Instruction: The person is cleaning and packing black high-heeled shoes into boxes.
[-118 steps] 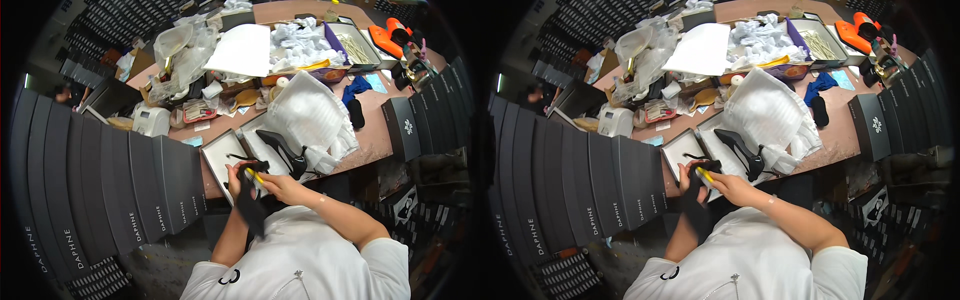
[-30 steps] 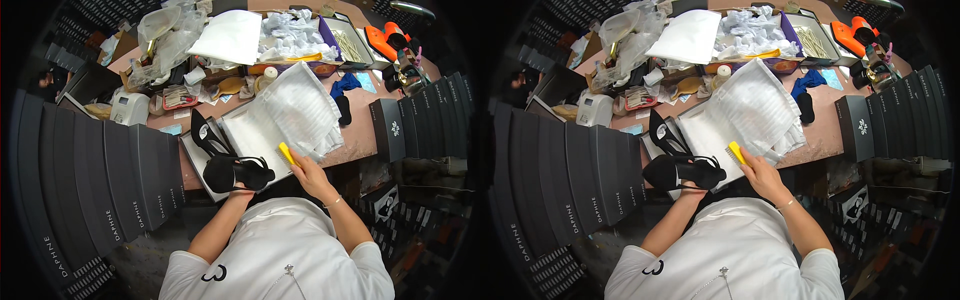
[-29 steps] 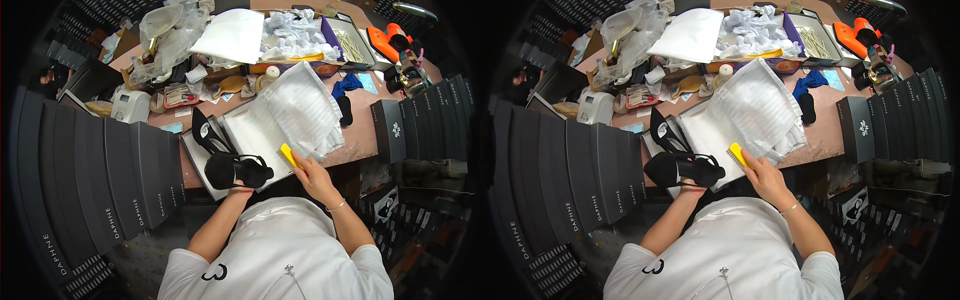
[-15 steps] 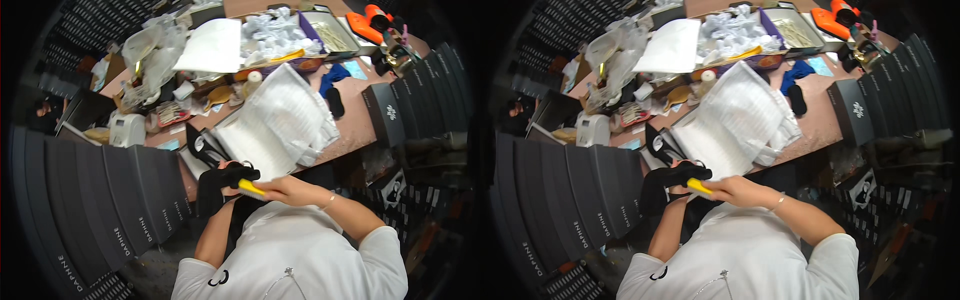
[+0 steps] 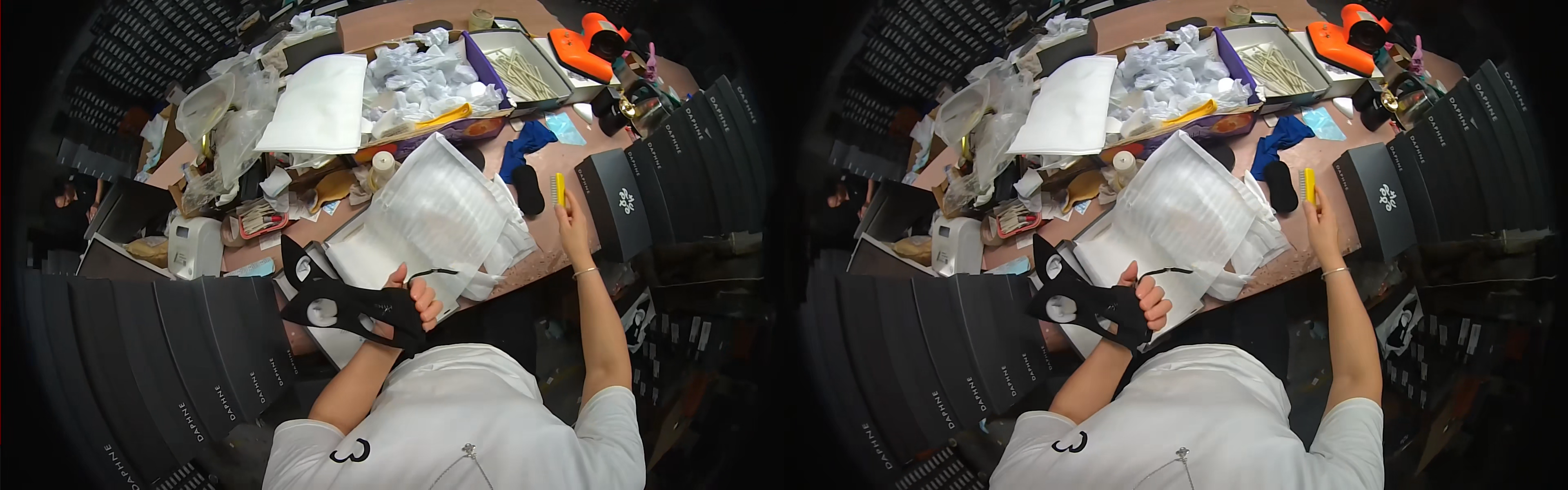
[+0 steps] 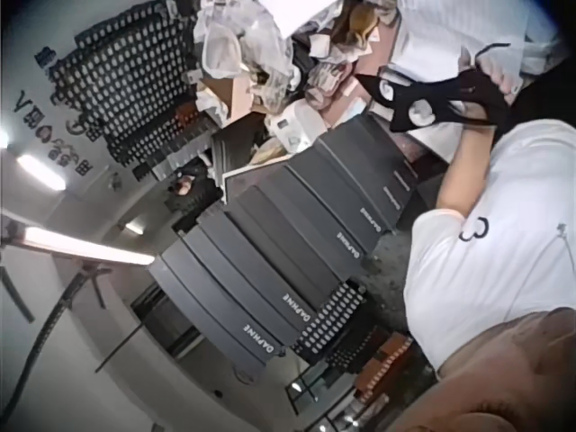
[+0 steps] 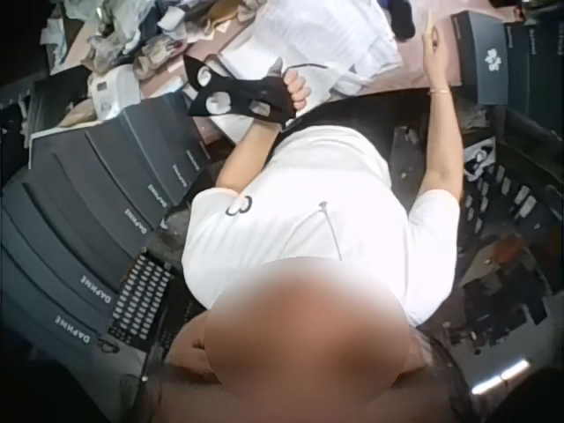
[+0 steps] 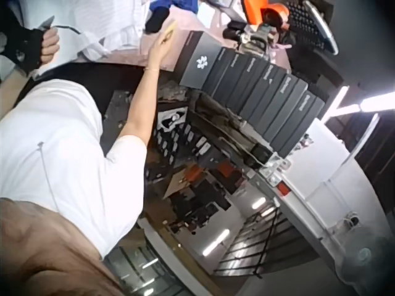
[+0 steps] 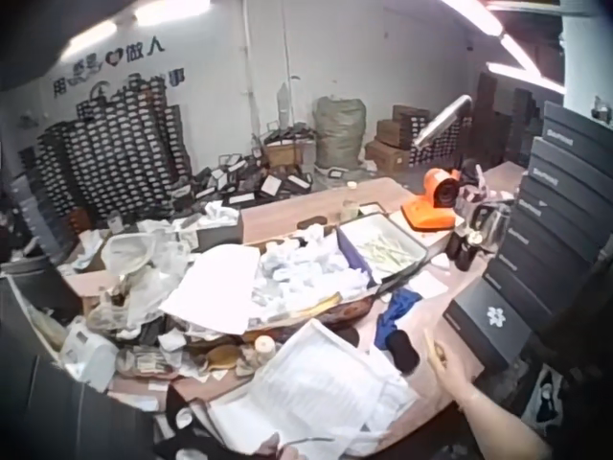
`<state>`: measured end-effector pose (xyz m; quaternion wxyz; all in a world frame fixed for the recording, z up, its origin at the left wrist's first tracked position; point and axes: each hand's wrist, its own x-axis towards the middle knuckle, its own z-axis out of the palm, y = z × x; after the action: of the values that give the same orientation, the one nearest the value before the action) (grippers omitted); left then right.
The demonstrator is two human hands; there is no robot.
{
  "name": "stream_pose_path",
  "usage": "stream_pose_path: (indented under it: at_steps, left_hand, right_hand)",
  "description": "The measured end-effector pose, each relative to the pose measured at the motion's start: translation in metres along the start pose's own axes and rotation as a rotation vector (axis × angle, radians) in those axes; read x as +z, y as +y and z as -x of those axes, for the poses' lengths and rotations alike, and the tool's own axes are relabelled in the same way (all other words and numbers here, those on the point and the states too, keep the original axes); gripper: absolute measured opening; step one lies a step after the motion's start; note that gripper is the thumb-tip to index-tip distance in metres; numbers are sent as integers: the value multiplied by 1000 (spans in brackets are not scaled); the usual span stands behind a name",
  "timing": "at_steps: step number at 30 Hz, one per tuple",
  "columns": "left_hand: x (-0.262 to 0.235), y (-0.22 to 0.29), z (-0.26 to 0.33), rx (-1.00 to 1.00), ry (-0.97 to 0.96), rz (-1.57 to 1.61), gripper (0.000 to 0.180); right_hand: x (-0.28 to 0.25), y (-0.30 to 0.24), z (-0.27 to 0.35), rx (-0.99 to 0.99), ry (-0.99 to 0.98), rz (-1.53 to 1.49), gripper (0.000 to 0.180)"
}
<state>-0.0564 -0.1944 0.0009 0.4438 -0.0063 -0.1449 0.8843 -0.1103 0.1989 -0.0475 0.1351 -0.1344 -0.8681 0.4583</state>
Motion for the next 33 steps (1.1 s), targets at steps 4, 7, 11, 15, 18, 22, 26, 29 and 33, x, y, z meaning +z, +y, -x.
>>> stream_pose_path:
  at_steps: [4,7,11,15,18,22,26,29,33]
  left_hand:
    - [-8,-11,-25,-98,-120,-21,55]
    - [-11,-14,-32,-76,-31,-48,49]
    - [-18,-30,-31,-5,374,53,53]
    - [-18,-58,-14,31,850,15,58]
    - [-8,-41,13,-282,462,-80,58]
    - [13,-36,72,146,862,-1078,54]
    - [65,-49,40,512,574,-2597,105]
    - [58,-39,21,399,507,-2633,109]
    - [89,-14,7,-141,513,-2182,82]
  right_hand:
    - [13,19,-40,-51,-104,349,61]
    - [29,-91,-17,-277,-421,-3,83]
    - [32,-217,62,-732,-1031,-95,97]
    - [67,-222,102,-823,-836,-46,67]
    - [72,-212,105,-473,-761,-278,48]
    - [54,-213,106,-66,-569,-330,38]
    - [62,-228,117,-161,-540,-221,42]
    - [71,-239,123,-286,-566,-245,43]
    - [56,-238,111,-197,-744,-315,40]
